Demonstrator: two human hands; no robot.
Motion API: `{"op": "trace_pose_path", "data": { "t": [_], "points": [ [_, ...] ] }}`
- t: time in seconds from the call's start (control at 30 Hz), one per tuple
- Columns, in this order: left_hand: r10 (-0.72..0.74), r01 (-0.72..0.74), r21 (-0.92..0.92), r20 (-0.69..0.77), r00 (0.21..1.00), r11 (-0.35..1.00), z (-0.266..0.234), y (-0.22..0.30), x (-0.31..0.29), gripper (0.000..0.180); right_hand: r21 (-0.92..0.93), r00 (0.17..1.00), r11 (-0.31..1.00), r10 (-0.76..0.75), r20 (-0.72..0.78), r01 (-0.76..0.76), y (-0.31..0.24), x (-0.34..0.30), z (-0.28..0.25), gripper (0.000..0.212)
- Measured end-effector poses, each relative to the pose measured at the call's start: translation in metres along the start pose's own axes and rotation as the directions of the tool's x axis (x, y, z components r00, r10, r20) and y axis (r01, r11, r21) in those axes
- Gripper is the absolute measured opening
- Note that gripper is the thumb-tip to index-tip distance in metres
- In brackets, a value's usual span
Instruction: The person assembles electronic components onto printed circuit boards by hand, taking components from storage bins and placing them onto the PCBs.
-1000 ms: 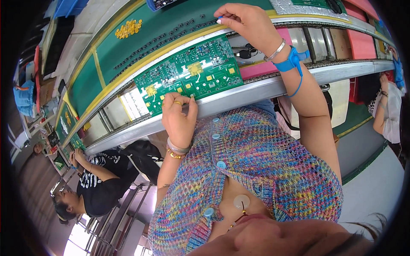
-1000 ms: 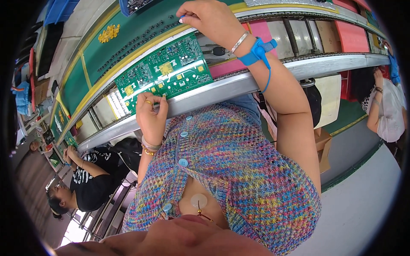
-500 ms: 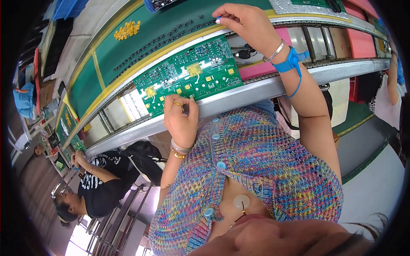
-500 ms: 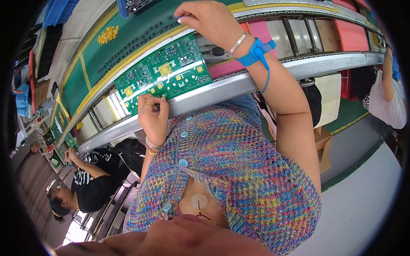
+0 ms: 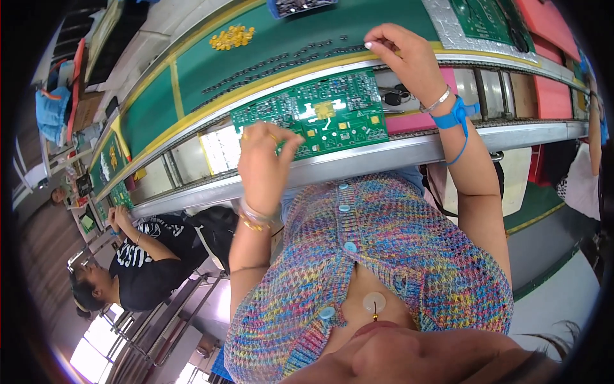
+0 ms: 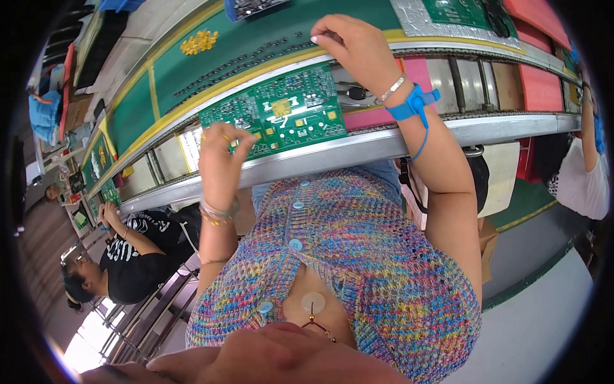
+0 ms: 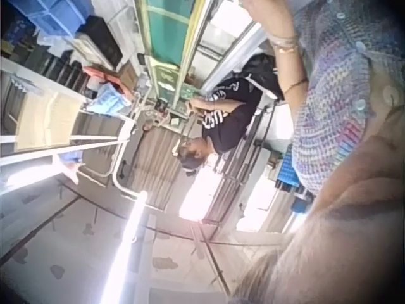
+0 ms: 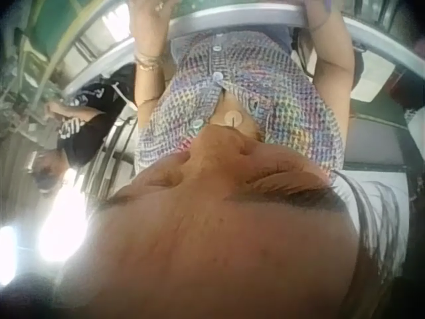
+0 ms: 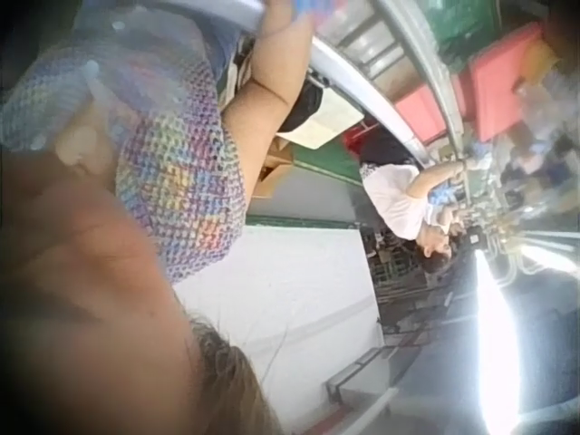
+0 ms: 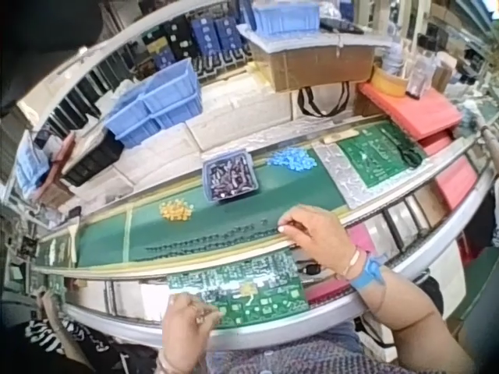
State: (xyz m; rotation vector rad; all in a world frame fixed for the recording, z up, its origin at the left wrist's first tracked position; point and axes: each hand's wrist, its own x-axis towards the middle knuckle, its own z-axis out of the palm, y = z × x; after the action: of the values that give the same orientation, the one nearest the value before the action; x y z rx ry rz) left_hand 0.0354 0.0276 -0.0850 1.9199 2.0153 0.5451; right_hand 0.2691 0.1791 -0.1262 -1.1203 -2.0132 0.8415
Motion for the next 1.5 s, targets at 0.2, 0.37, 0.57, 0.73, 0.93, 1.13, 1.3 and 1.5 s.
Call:
{"op": "trace_pose_path", "data": {
  "t": [0.2, 0.37, 0.57, 0.73, 0.93, 1.13, 1.3, 1.5],
  "points": [
    [0.105, -0.078, 0.114, -0.257, 0.961, 0.99, -0.014, -0.073, 0.106, 0.011, 0.108, 0.995, 0.99, 0.08, 0.054, -0.086, -0.022, -0.005, 0.012, 0.012],
    [0.209, -0.144, 0.229, -0.292, 0.933, 0.963, 0.012, -0.102, 0.163, 0.012, 0.091, 0.971, 0.97, 0.213, 0.112, -0.224, -0.049, -0.025, 0.021, 0.011],
    [0.209, -0.174, 0.165, -0.226, 0.951, 0.971, 0.017, -0.113, 0.174, 0.013, 0.067, 0.968, 0.98, 0.172, 0.185, -0.187, -0.079, -0.031, 0.054, 0.012],
    [0.37, -0.329, 0.184, -0.276, 0.887, 0.926, 0.018, -0.117, 0.175, 0.013, -0.116, 0.958, 0.989, 0.121, 0.261, -0.093, -0.088, -0.013, 0.098, 0.013],
    [0.357, -0.329, 0.162, -0.196, 0.913, 0.93, 0.021, -0.117, 0.175, 0.012, -0.265, 0.954, 0.962, 0.136, 0.269, -0.062, -0.092, 0.009, 0.131, 0.018],
    [0.307, -0.281, 0.153, -0.192, 0.932, 0.948, 0.022, -0.108, 0.175, 0.013, -0.371, 0.932, 0.928, 0.17, 0.321, -0.042, -0.093, 0.018, 0.141, 0.019],
    [0.363, -0.319, 0.195, -0.259, 0.895, 0.927, 0.03, -0.114, 0.177, 0.013, -0.417, 0.921, 0.909, 0.178, 0.347, -0.018, -0.095, 0.021, 0.145, 0.019],
    [0.376, -0.338, 0.197, -0.209, 0.903, 0.92, 0.022, -0.106, 0.174, 0.013, -0.482, 0.913, 0.876, 0.198, 0.356, -0.002, -0.098, 0.026, 0.147, 0.023]
  ]
}}
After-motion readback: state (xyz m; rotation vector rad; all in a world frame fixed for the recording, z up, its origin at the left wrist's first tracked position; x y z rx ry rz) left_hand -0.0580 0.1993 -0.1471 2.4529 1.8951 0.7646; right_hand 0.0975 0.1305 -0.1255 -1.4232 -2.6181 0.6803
